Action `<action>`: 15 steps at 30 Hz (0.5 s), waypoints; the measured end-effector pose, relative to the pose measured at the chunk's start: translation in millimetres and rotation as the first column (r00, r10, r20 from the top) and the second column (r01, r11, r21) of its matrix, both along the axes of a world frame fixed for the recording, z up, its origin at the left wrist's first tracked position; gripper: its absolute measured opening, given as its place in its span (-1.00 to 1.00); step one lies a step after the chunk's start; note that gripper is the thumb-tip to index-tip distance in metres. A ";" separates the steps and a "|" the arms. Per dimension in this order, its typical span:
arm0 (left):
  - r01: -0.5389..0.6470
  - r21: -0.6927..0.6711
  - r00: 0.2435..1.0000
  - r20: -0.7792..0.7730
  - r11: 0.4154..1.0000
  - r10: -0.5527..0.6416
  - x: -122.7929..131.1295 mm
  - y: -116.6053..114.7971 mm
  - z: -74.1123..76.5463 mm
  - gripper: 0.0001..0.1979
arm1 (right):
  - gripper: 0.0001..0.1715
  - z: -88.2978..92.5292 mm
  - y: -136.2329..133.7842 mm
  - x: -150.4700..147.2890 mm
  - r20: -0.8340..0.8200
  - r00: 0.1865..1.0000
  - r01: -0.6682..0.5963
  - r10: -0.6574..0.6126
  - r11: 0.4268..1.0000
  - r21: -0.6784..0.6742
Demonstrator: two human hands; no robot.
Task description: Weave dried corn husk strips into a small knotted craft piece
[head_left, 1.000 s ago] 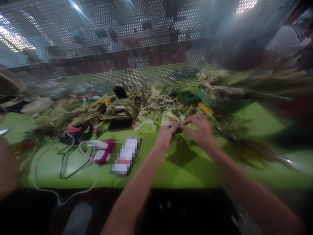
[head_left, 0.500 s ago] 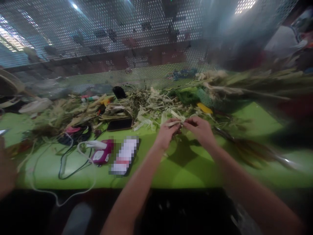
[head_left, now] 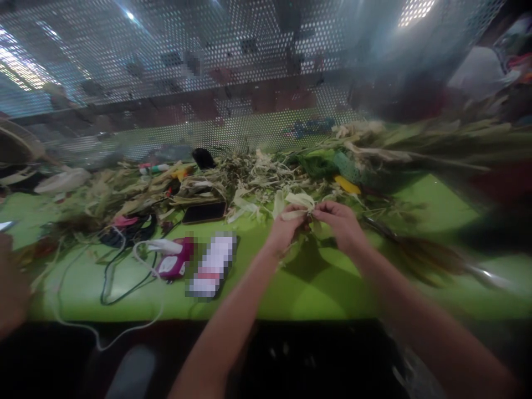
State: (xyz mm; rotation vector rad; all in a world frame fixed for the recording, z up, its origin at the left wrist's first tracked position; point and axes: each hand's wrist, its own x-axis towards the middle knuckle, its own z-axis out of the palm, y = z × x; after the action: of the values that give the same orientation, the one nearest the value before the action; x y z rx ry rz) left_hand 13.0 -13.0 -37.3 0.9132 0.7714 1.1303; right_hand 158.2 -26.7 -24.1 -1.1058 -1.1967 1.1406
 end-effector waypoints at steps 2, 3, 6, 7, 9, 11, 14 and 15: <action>0.027 -0.012 1.000 0.016 1.000 -0.026 0.9 -0.7 -0.7 -0.71 | -0.72 0.5 -1.0 0.0 0.013 1.000 0.004 -0.004 1.000 0.016; 0.049 -0.018 0.999 0.024 0.999 -0.048 1.2 -1.4 -0.2 -0.71 | -0.72 0.6 -1.3 0.4 0.047 0.998 0.029 -0.030 0.999 0.037; 0.090 -0.017 0.995 0.045 0.996 -0.089 1.1 -3.8 4.3 -0.67 | -0.73 -0.2 -1.4 2.1 0.169 0.975 0.122 -0.142 0.985 0.124; 0.073 -0.009 0.997 0.029 0.997 -0.072 0.8 -4.4 6.0 -0.65 | -0.73 -0.8 -1.2 2.5 0.190 0.969 0.132 -0.159 0.980 0.146; -0.004 0.019 1.000 -0.031 1.000 0.005 -0.3 -4.9 8.7 -0.65 | -0.71 -2.1 -0.6 3.1 0.182 0.977 0.089 -0.114 0.986 0.139; -0.075 0.040 0.993 -0.093 0.996 0.078 -1.7 -4.2 9.9 -0.64 | -0.67 -2.9 0.2 3.6 0.126 0.992 0.020 -0.031 0.996 0.088; -0.094 0.052 0.985 -0.139 0.994 0.101 -2.8 -2.6 8.8 -0.62 | -0.62 -2.4 1.9 4.4 0.031 1.000 0.007 -0.008 1.000 0.020; -0.084 0.054 0.986 -0.143 0.995 0.091 -2.7 -2.1 7.9 -0.62 | -0.62 -2.0 2.5 4.6 0.008 1.000 0.020 -0.020 1.000 0.008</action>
State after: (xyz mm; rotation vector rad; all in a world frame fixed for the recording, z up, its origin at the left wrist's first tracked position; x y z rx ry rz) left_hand 10.3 -15.1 -29.4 1.0182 0.9137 1.1721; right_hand 162.8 -24.2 -26.1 -1.1149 -1.1936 1.1159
